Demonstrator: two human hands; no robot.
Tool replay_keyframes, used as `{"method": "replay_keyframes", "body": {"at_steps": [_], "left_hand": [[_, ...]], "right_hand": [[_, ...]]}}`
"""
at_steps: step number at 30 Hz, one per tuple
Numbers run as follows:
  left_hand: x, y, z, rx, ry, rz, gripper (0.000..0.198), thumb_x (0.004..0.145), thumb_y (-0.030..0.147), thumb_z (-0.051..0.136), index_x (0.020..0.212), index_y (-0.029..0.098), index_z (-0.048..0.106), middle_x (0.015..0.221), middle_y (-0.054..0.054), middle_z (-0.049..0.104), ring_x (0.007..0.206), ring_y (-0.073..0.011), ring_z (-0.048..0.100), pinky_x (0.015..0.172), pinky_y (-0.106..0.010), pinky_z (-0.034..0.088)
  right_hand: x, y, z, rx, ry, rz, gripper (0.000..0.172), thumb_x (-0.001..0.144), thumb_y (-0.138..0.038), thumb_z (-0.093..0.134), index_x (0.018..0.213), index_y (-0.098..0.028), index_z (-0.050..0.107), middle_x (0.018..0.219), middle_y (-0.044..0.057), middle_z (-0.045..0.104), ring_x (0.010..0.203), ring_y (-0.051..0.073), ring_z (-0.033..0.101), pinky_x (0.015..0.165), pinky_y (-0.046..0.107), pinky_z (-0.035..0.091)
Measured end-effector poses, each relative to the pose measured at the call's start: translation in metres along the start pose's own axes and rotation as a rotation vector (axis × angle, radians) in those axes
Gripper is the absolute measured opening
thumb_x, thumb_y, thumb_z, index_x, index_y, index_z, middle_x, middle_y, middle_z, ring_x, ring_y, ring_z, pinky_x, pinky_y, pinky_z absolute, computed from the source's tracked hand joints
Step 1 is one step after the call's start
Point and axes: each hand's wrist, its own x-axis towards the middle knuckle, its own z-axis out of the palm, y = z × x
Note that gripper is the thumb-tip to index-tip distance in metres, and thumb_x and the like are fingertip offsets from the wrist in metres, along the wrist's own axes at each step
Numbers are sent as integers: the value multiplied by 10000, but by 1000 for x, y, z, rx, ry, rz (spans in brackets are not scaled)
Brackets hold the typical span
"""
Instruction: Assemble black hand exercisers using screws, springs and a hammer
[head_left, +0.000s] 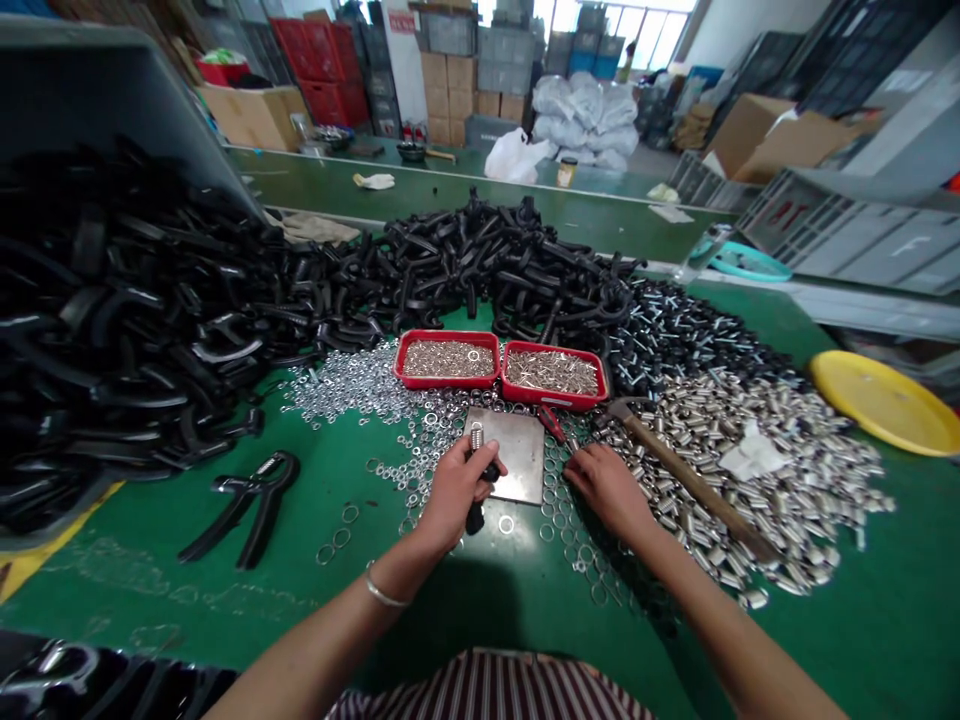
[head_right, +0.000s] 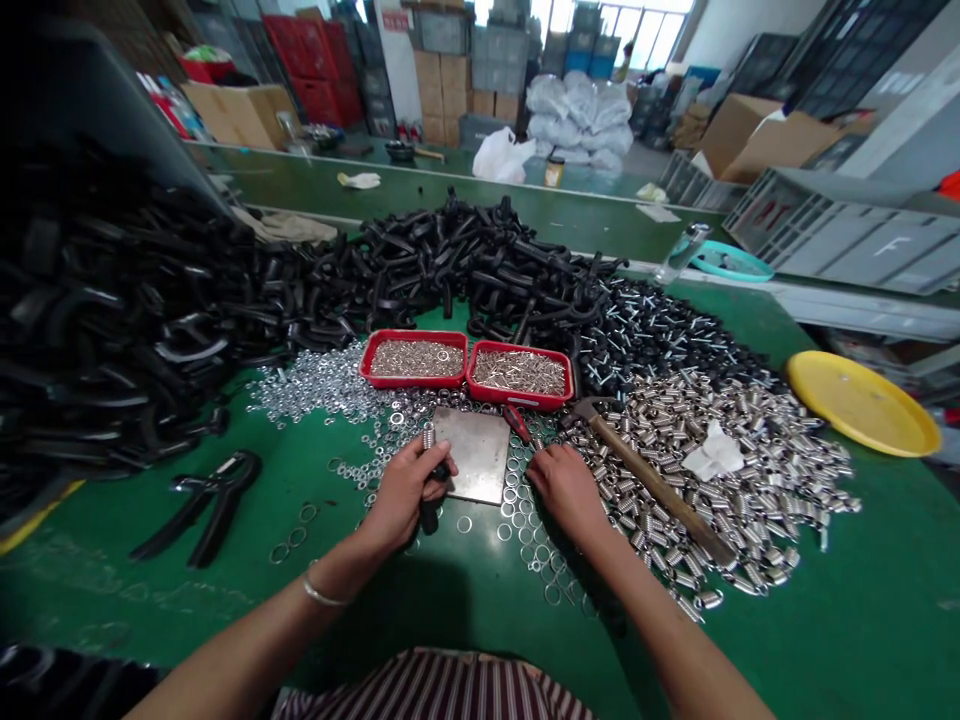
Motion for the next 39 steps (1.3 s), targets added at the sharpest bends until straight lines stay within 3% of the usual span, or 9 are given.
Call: {"method": "replay_keyframes", "body": {"at_steps": [4,7,11,14,19,24,30,35,39], "left_hand": [[-7,5,-4,105,37,34,345,839,501,664,856,159,619,832,-36,688,550,-62,500,538,-194,404],[-13,7,-6,182,27,35,352,849,510,646,867,159,664,894,-65,709,644,-104,555,601,-221,449],[-18,7,0,284,9,82,296,881,473,612,884,181,660,891,-47,702,702,-133,583,670,-244,465],[-21,6,2,358,21,160,243,903,426,591,880,190,642,814,-16,663,736,-146,585,725,-249,454],[-24,3,-5,409,90,207,223,893,420,611,871,200,639,835,-25,645,803,-175,588,786,-269,435],[-26,0,-9,491,117,237,219,921,415,569,903,207,636,841,-29,625,805,-183,574,792,-284,425],[-24,-4,-6,586,117,269,223,934,408,543,895,205,628,862,-39,617,838,-202,568,824,-306,413],[-24,-8,-7,571,130,275,233,938,420,540,928,207,635,896,-43,636,870,-202,589,848,-308,421],[-25,-12,-9,511,107,240,250,946,421,523,915,199,635,894,-42,662,856,-192,612,830,-301,443]], "right_hand": [[-6,-6,-10,244,162,73,163,955,-323,528,872,-223,627,938,89,636,936,260,574,879,409,437],[-9,-30,-14,559,288,194,171,944,-371,553,855,-232,597,997,77,657,974,253,591,908,422,440],[-3,-80,-10,1178,138,336,233,867,-441,656,968,-240,596,936,37,679,835,211,648,775,371,518],[5,-105,-3,1424,40,344,285,855,-452,671,1016,-227,598,834,7,666,723,174,644,711,339,536],[13,-113,7,1502,-20,353,311,879,-504,639,954,-203,627,651,-29,615,600,139,594,642,295,516],[10,-117,15,1617,-127,399,340,845,-537,670,849,-201,620,713,0,662,574,125,579,610,289,530],[6,-119,18,1679,-145,422,319,852,-511,676,852,-197,619,656,-13,639,585,132,592,606,283,529],[3,-117,12,1581,-176,304,272,838,-419,711,953,-192,616,728,-15,671,619,135,628,672,308,537],[0,-116,12,1401,-128,275,216,869,-399,660,954,-207,610,726,-25,659,591,138,619,625,301,521]]}}
